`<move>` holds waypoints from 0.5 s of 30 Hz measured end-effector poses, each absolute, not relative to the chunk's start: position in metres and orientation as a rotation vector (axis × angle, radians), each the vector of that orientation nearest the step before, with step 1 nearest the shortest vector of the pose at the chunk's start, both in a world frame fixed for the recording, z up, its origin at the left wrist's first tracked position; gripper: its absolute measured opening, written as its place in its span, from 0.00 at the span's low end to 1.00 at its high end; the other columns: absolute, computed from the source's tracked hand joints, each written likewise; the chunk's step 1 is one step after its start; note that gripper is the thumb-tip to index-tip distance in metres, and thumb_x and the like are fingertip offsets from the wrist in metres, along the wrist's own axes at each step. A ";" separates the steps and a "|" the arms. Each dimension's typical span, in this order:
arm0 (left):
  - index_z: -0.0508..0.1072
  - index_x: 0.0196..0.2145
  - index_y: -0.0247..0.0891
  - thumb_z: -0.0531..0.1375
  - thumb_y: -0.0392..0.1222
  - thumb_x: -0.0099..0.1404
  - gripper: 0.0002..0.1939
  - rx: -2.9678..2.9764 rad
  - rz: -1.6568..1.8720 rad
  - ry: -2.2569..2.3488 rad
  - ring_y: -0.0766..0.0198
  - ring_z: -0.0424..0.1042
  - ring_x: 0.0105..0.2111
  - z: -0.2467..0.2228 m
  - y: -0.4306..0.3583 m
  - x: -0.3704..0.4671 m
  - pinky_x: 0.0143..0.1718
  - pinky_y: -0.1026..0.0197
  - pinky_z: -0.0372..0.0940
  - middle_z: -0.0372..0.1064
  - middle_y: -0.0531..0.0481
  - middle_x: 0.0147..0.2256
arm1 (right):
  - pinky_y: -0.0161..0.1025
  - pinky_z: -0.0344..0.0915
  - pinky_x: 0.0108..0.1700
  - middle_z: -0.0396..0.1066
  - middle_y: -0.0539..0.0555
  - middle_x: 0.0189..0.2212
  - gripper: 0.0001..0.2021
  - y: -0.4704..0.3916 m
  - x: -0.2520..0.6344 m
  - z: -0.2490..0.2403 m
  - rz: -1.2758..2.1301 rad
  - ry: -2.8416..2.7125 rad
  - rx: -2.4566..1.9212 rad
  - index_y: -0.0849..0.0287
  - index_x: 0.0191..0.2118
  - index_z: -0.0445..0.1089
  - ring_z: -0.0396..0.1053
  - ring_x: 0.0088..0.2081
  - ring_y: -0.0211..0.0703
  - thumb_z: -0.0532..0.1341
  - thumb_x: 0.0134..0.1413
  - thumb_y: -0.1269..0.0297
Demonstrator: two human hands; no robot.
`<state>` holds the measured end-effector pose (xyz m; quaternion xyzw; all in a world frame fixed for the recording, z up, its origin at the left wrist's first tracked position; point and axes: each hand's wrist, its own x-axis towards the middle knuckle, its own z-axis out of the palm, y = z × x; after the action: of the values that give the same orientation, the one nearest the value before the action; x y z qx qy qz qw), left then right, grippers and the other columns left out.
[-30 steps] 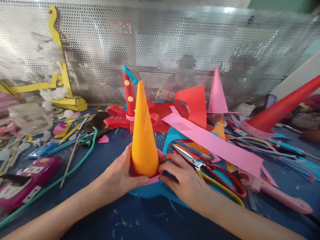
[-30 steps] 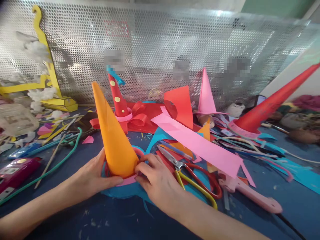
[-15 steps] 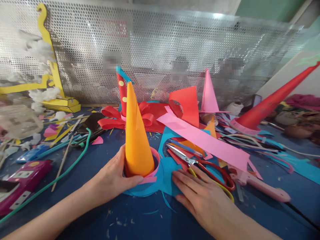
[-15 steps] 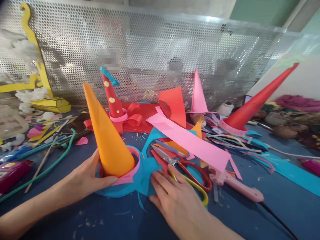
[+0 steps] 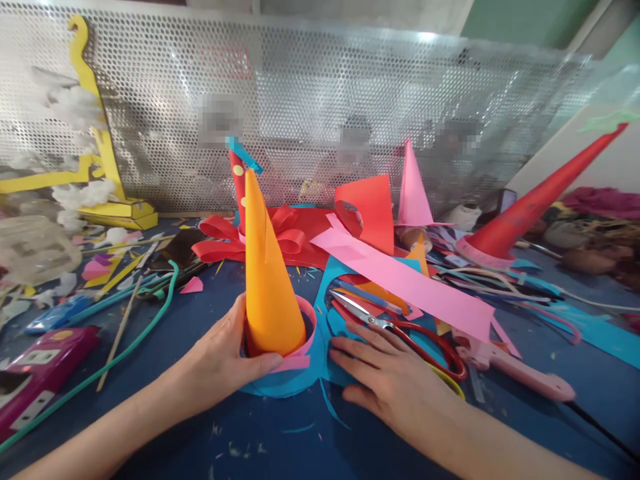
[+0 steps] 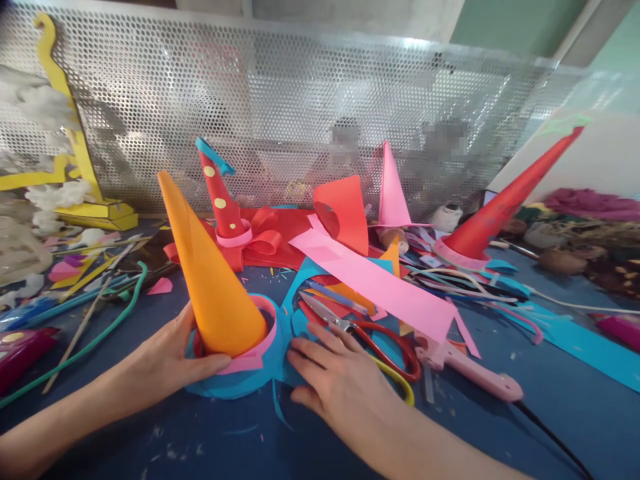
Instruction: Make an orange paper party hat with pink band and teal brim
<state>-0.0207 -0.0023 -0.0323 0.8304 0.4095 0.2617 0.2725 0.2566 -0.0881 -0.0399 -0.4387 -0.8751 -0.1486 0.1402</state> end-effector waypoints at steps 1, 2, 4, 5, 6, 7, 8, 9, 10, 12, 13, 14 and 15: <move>0.56 0.54 0.44 0.64 0.51 0.58 0.30 2.234 0.701 1.107 0.52 0.73 0.44 -0.032 -0.003 -0.021 0.45 0.49 0.69 0.70 0.47 0.47 | 0.53 0.67 0.53 0.75 0.47 0.50 0.15 -0.087 0.258 -0.040 -0.435 -2.532 -1.280 0.51 0.50 0.72 0.67 0.56 0.53 0.58 0.62 0.53; 0.57 0.54 0.44 0.64 0.51 0.59 0.30 2.230 0.700 1.111 0.52 0.73 0.43 -0.032 -0.003 -0.021 0.45 0.49 0.69 0.70 0.47 0.46 | 0.54 0.66 0.54 0.75 0.47 0.50 0.15 -0.087 0.261 -0.041 -0.447 -2.531 -1.295 0.51 0.51 0.72 0.66 0.57 0.54 0.58 0.62 0.54; 0.57 0.54 0.44 0.63 0.51 0.59 0.29 2.216 0.699 1.109 0.52 0.73 0.43 -0.031 -0.004 -0.020 0.44 0.50 0.69 0.71 0.47 0.45 | 0.55 0.66 0.53 0.74 0.48 0.51 0.14 -0.086 0.268 -0.044 -0.464 -2.509 -1.325 0.52 0.51 0.72 0.64 0.57 0.54 0.56 0.64 0.58; 0.57 0.54 0.44 0.63 0.50 0.59 0.29 2.205 0.696 1.100 0.52 0.74 0.43 -0.030 -0.004 -0.020 0.44 0.50 0.69 0.71 0.48 0.46 | 0.55 0.66 0.52 0.74 0.48 0.50 0.14 -0.087 0.272 -0.045 -0.466 -2.492 -1.342 0.53 0.51 0.72 0.64 0.57 0.54 0.55 0.65 0.60; 0.57 0.54 0.44 0.64 0.49 0.59 0.30 2.193 0.698 1.086 0.52 0.74 0.43 -0.029 -0.003 -0.019 0.43 0.51 0.69 0.71 0.48 0.46 | 0.55 0.67 0.52 0.75 0.49 0.50 0.14 -0.087 0.274 -0.044 -0.465 -2.472 -1.366 0.54 0.51 0.72 0.64 0.57 0.55 0.55 0.65 0.62; 0.57 0.55 0.44 0.64 0.48 0.58 0.30 2.181 0.701 1.070 0.52 0.74 0.44 -0.028 -0.003 -0.019 0.43 0.52 0.69 0.71 0.48 0.47 | 0.56 0.67 0.51 0.75 0.50 0.50 0.14 -0.087 0.276 -0.043 -0.453 -2.458 -1.387 0.55 0.50 0.72 0.65 0.56 0.56 0.55 0.64 0.63; 0.57 0.55 0.44 0.65 0.47 0.58 0.31 2.171 0.702 1.054 0.53 0.74 0.44 -0.026 -0.003 -0.018 0.43 0.52 0.70 0.71 0.48 0.47 | 0.57 0.68 0.50 0.75 0.51 0.49 0.13 -0.086 0.276 -0.040 -0.419 -2.454 -1.398 0.55 0.49 0.73 0.65 0.55 0.57 0.55 0.63 0.63; 0.58 0.54 0.44 0.65 0.46 0.57 0.31 2.164 0.705 1.039 0.53 0.74 0.44 -0.024 -0.002 -0.017 0.43 0.53 0.70 0.71 0.48 0.47 | 0.57 0.68 0.49 0.75 0.52 0.48 0.11 -0.085 0.275 -0.035 -0.365 -2.452 -1.398 0.55 0.47 0.74 0.65 0.54 0.58 0.57 0.63 0.63; 0.58 0.54 0.43 0.66 0.45 0.56 0.31 2.160 0.707 1.024 0.52 0.74 0.44 -0.022 -0.001 -0.016 0.43 0.53 0.70 0.72 0.48 0.47 | 0.57 0.68 0.49 0.75 0.53 0.46 0.10 -0.082 0.272 -0.029 -0.298 -2.443 -1.388 0.55 0.44 0.74 0.66 0.52 0.57 0.58 0.62 0.62; 0.59 0.53 0.42 0.66 0.45 0.55 0.31 2.153 0.705 0.991 0.52 0.74 0.44 -0.020 0.002 -0.014 0.44 0.52 0.70 0.72 0.48 0.46 | 0.52 0.68 0.50 0.75 0.52 0.44 0.07 -0.076 0.261 -0.016 -0.132 -2.422 -1.340 0.54 0.41 0.74 0.69 0.48 0.50 0.58 0.62 0.63; 0.59 0.53 0.42 0.66 0.45 0.55 0.31 2.146 0.697 0.966 0.53 0.74 0.43 -0.019 0.003 -0.013 0.44 0.52 0.70 0.72 0.48 0.46 | 0.48 0.68 0.51 0.75 0.51 0.43 0.07 -0.073 0.253 -0.010 -0.057 -2.406 -1.314 0.54 0.42 0.73 0.69 0.47 0.46 0.58 0.63 0.65; 0.59 0.53 0.42 0.66 0.44 0.55 0.30 2.139 0.696 0.939 0.53 0.74 0.43 -0.020 0.005 -0.013 0.45 0.52 0.70 0.72 0.49 0.46 | 0.45 0.68 0.51 0.74 0.51 0.43 0.07 -0.069 0.245 -0.005 0.017 -2.405 -1.278 0.54 0.43 0.72 0.70 0.46 0.43 0.57 0.63 0.67; 0.59 0.54 0.42 0.66 0.44 0.56 0.31 2.135 0.700 0.910 0.53 0.74 0.43 -0.021 0.006 -0.013 0.45 0.52 0.70 0.72 0.49 0.46 | 0.43 0.68 0.51 0.74 0.51 0.43 0.08 -0.066 0.237 -0.002 0.079 -2.409 -1.230 0.54 0.44 0.71 0.70 0.46 0.42 0.56 0.64 0.69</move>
<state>-0.0135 0.0057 -0.0209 0.8246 0.3517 0.2705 0.3511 0.2372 -0.0659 -0.0024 -0.4439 -0.8691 0.0286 0.2162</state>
